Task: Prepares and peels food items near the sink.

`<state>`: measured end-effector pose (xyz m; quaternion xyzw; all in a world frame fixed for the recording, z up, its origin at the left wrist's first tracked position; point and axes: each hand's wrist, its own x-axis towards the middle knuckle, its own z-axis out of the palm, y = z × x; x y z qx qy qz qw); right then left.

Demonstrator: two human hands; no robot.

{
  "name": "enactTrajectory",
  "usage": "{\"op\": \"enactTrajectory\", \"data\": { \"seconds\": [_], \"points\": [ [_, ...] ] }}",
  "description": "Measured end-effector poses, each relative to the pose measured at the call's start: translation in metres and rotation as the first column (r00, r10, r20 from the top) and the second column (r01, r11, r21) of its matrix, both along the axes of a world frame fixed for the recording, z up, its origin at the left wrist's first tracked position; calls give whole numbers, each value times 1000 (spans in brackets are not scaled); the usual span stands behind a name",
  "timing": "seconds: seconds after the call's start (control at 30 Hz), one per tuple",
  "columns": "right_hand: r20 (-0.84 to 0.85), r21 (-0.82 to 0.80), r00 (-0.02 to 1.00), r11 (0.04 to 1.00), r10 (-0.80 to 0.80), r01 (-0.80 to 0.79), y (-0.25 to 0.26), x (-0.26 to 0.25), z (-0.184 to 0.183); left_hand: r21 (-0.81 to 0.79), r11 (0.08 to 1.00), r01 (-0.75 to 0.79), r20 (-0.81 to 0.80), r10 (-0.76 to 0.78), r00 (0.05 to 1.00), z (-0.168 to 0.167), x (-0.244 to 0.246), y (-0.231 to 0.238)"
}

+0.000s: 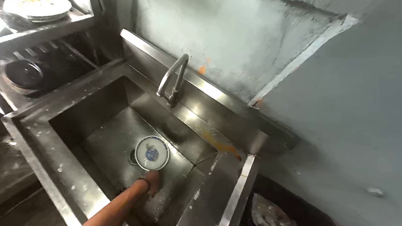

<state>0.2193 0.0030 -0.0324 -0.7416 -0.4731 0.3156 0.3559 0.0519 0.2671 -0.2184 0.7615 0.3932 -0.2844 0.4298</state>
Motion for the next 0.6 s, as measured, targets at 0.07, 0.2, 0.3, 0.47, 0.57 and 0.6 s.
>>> {"op": "enactTrajectory", "data": {
  "seconds": [0.07,0.2,0.3,0.47,0.57,0.6],
  "points": [
    [-112,-96,989,989,100,-111,89,-15,-35,20,994,-104,199,98,975,43,-37,6],
    [-204,-503,945,801,255,-324,252,-38,-159,-147,811,-566,559,540,629,100,-130,-24],
    [127,-635,910,737,395,-232,297,-56,-234,-355,543,-761,631,740,234,122,-172,-56],
    [-328,-572,936,761,129,-305,317,-88,-281,-289,398,-870,616,773,149,112,-190,-56],
    [-781,-343,618,768,87,-541,304,-104,-185,-211,396,-893,569,793,217,92,-158,-38],
    [-774,-280,607,761,182,-585,291,-105,-137,-218,405,-888,574,789,219,88,-143,-33]
  ]
}}
